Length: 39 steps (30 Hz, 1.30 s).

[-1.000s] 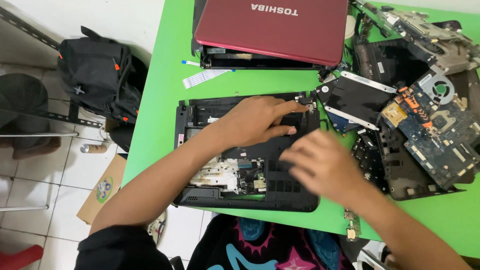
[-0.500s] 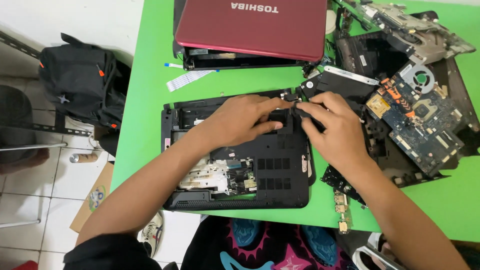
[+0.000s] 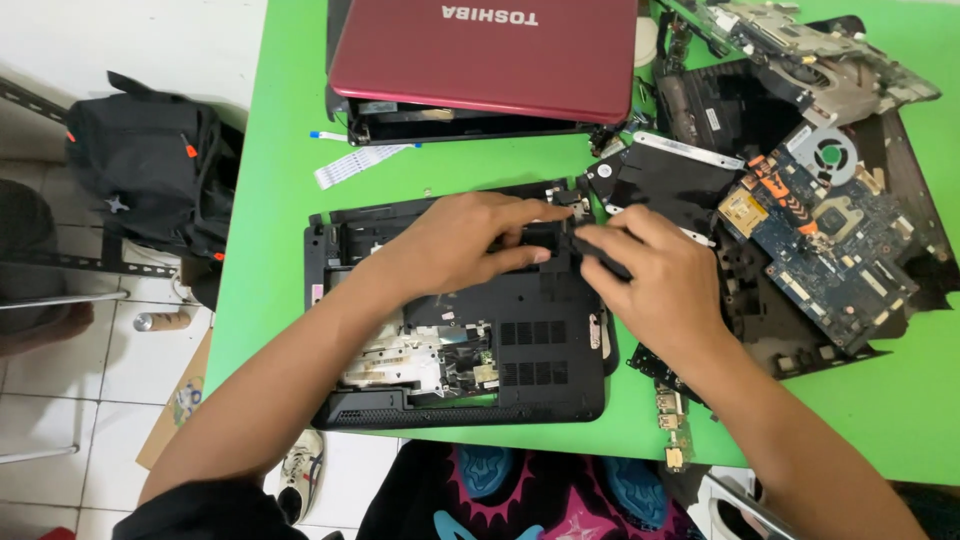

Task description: Disassembling a laptop by removing the screen bezel and separating the internal components from the casing.

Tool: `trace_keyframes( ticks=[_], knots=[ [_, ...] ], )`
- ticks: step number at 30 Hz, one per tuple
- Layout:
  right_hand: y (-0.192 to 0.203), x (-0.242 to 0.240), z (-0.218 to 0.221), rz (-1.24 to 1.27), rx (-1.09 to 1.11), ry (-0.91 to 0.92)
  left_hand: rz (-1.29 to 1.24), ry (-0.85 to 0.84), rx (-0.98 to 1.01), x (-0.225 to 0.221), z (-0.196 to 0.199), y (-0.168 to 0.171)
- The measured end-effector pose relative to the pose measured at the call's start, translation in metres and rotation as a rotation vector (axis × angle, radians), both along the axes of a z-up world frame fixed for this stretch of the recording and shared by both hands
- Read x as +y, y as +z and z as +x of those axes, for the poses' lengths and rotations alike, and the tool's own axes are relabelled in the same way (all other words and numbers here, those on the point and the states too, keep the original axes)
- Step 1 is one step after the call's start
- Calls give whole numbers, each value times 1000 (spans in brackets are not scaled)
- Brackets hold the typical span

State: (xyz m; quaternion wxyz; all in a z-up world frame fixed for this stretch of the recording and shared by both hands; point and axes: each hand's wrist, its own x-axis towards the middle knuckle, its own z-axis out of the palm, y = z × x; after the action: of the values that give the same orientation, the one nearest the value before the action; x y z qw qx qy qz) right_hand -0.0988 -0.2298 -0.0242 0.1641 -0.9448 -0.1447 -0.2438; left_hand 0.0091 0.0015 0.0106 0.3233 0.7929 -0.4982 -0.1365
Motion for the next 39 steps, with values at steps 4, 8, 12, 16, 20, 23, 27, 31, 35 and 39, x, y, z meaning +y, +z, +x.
trace_keyframes(
  ticks=[4, 8, 12, 16, 20, 23, 27, 31, 35, 39],
  knots=[
    [13, 6, 5, 68, -38, -35, 32, 25, 0, 0, 7, -13],
    [22, 12, 8, -16, -101, -8, 54, 25, 0, -1, 8, -16],
    [22, 14, 11, -87, -96, 46, 71, 24, -10, 1, 7, -17],
    [22, 12, 9, -138, -67, 76, 38, 25, -22, 1, 5, -10],
    [30, 8, 7, -334, -91, 79, 22, 25, -24, 1, 3, -8],
    [37, -1, 16, -434, -140, 146, 22, 21, -31, 2, 4, -10],
    [49, -14, 37, -527, -116, 293, 30, 8, -28, 3, 5, -9],
    [37, -21, 46, -468, -58, 392, 37, 27, -35, 1, 6, -11],
    [30, -23, 44, -445, -18, 405, 42, 26, -27, 2, 4, -10],
    [20, -34, 53, -423, -6, 383, 71, 12, -28, 2, 6, -6]
  ],
)
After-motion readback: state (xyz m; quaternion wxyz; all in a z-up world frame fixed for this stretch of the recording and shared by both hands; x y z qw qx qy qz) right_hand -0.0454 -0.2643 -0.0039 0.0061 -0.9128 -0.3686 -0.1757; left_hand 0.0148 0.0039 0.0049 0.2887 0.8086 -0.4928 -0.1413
